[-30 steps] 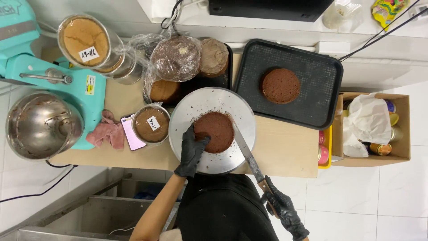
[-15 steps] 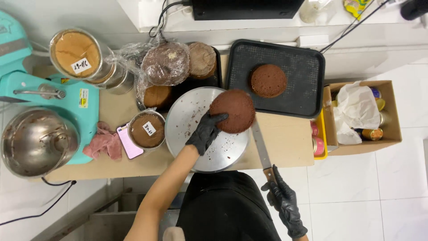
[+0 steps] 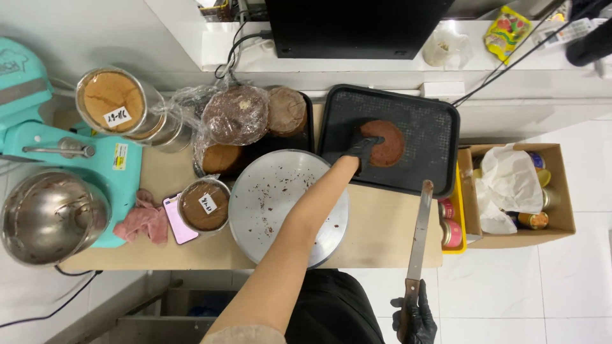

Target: Slicing round sponge cakes into horizontal layers using a serrated knife.

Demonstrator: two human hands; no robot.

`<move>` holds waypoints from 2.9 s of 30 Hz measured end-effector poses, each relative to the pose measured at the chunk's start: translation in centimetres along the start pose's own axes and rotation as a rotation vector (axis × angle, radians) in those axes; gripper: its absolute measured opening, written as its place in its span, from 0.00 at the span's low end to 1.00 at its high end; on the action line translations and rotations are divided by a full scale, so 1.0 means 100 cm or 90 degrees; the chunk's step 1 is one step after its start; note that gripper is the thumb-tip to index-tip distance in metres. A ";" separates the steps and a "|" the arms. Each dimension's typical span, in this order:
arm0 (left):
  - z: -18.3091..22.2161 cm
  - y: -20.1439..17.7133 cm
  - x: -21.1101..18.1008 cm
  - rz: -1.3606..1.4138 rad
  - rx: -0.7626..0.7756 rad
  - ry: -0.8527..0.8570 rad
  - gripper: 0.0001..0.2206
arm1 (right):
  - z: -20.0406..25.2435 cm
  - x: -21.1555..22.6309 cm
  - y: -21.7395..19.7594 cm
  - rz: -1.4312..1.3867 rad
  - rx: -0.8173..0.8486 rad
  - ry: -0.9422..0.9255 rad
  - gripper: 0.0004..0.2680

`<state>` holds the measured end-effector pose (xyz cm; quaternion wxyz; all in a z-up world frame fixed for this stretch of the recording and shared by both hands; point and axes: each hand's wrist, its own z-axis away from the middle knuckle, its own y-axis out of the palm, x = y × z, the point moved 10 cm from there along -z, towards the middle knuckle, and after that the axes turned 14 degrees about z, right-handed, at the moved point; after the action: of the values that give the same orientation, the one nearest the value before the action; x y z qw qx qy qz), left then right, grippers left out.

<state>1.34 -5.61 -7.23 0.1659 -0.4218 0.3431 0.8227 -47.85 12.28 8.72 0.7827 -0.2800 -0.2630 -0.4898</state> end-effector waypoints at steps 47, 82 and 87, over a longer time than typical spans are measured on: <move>0.396 -0.126 -0.104 0.527 -0.333 0.125 0.34 | 0.047 0.136 0.263 0.087 0.255 -0.213 0.12; 0.398 -0.132 -0.239 -0.590 -0.243 0.490 0.05 | -0.005 0.112 0.270 0.122 0.288 -0.374 0.09; 0.396 -0.113 -0.217 -0.990 -0.191 0.278 0.10 | 0.050 0.164 0.272 0.440 0.150 -0.617 0.10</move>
<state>-2.53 30.67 21.66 0.5601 -0.7074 -0.1361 0.4092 -17.36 15.48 18.54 0.7132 -0.4521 -0.5356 0.0086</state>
